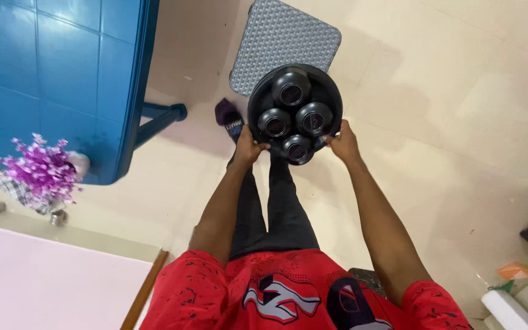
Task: The person arranges several black bowls onto a large black tray on a blue table, then picks up the tray and a bouquet of flowers and carries them across the room.
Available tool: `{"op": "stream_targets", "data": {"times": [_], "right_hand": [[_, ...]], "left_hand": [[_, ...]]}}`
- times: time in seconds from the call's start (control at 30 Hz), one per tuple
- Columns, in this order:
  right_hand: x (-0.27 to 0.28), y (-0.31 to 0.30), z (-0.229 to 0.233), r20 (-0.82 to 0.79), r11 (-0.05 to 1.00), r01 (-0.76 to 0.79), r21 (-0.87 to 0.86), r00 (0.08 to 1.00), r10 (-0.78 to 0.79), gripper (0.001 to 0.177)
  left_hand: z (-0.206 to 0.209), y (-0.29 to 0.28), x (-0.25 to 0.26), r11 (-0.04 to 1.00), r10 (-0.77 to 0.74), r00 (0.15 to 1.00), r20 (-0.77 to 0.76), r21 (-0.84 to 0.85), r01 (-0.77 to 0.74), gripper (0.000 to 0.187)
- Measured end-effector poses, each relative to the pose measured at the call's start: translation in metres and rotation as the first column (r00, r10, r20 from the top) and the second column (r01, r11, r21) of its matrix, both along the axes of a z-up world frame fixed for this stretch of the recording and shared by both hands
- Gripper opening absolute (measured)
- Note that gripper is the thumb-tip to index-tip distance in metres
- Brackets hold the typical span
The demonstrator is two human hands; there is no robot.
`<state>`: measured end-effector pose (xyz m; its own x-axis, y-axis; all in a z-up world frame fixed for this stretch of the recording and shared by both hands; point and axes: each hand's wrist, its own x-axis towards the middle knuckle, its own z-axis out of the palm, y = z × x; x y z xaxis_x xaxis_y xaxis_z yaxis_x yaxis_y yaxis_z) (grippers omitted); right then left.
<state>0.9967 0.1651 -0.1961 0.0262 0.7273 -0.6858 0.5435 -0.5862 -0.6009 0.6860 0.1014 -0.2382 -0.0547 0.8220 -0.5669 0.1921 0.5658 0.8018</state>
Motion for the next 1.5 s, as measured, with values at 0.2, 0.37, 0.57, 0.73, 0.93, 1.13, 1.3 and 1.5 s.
{"op": "stream_targets", "data": {"times": [0.2,0.37,0.57,0.73,0.93,1.13,1.3,1.5], "right_hand": [[0.005,0.049,-0.084,-0.008,0.995,-0.074,-0.070,0.997,0.074,0.049],[-0.002,0.079,-0.125,-0.090,0.989,-0.092,-0.114,0.993,0.082,0.047],[-0.002,0.103,-0.116,-0.005,0.978,-0.204,-0.049,0.979,0.204,0.048],[0.003,0.110,-0.123,0.128,0.963,-0.261,-0.069,0.955,0.268,0.051],[-0.028,0.121,-0.060,0.228,0.882,-0.201,0.426,0.967,0.110,0.049],[-0.206,0.132,0.069,-0.009,0.781,-0.361,0.510,0.905,0.424,0.037],[-0.407,0.099,0.123,0.002,0.386,-0.670,0.634,0.501,0.866,0.047],[-0.595,0.044,0.091,-0.197,0.179,-0.869,0.461,0.096,0.976,0.079]], "left_hand": [[-0.070,0.007,0.012,0.995,0.100,0.988,-0.120,0.024,-0.098,0.071],[-0.078,0.028,0.001,0.989,0.136,0.989,-0.058,-0.055,-0.140,0.071],[-0.070,0.048,0.005,0.991,0.100,0.984,-0.150,-0.068,-0.112,0.082],[-0.069,0.041,0.001,0.980,0.136,0.987,-0.088,-0.131,-0.147,0.084],[-0.025,-0.017,-0.029,0.944,0.319,0.909,-0.268,0.008,-0.329,0.074],[0.058,-0.095,-0.115,0.607,0.755,0.397,-0.522,0.327,-0.724,0.059],[0.095,-0.120,-0.221,0.427,0.808,0.024,-0.588,0.558,-0.711,0.076],[0.078,-0.102,-0.312,0.625,0.702,0.007,-0.712,0.611,-0.486,0.076]]}}
